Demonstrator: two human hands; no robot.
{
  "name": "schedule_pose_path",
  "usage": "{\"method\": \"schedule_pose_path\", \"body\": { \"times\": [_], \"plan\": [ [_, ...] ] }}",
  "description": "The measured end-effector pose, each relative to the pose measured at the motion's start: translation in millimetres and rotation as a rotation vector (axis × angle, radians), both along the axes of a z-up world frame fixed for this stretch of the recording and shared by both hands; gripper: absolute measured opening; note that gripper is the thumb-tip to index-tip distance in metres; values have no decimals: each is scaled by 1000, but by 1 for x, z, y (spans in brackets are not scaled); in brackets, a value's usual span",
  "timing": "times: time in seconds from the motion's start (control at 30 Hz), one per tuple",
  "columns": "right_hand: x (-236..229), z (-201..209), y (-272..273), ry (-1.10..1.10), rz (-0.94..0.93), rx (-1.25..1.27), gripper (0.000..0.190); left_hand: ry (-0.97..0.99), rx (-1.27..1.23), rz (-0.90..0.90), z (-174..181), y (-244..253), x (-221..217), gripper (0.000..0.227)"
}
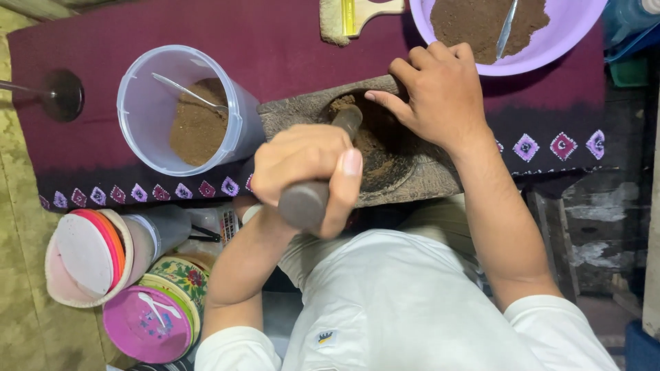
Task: Grinding brown powder in a stone mortar using a pestle and scraping the sides with a small tool to ensure even consistency.
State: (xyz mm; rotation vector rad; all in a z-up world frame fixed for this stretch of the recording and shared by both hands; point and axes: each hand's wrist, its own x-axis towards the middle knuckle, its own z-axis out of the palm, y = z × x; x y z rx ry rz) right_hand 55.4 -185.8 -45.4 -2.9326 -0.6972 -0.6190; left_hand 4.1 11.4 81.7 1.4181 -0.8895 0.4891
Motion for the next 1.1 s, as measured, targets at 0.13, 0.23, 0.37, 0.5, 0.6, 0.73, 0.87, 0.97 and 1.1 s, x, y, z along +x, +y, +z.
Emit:
{"method": "schedule_pose_path", "body": {
  "times": [0.13, 0.23, 0.37, 0.5, 0.6, 0.73, 0.87, 0.97, 1.1],
  "plan": [
    [0, 0, 0, 17, -9, -11, 57, 131, -7, -162, -4, 7, -12, 29],
    [-2, 0, 0, 28, -7, -3, 57, 155, 28, -74, -50, -2, -2, 32],
    [1, 3, -1, 7, -8, 25, 55, 164, 111, 103, -81, -11, 19, 34],
    [-1, 2, 3, 15, 0, 40, 55, 21, 152, 153, -56, -2, 19, 34],
    [-1, 3, 1, 9, -6, 6, 54, 6, 74, 150, -15, 3, 7, 31],
    [-2, 1, 1, 3, -7, -12, 53, 60, 10, 20, 28, 12, -16, 29],
    [0, 1, 0, 31, -4, 5, 56, 218, 90, -38, -14, 15, -14, 25],
    [0, 1, 0, 39, -6, 5, 55, 195, 142, 105, -67, -2, 8, 30],
    [0, 1, -1, 45, -9, 0, 52, 80, 170, 217, -70, -11, 30, 30]
  ]
}}
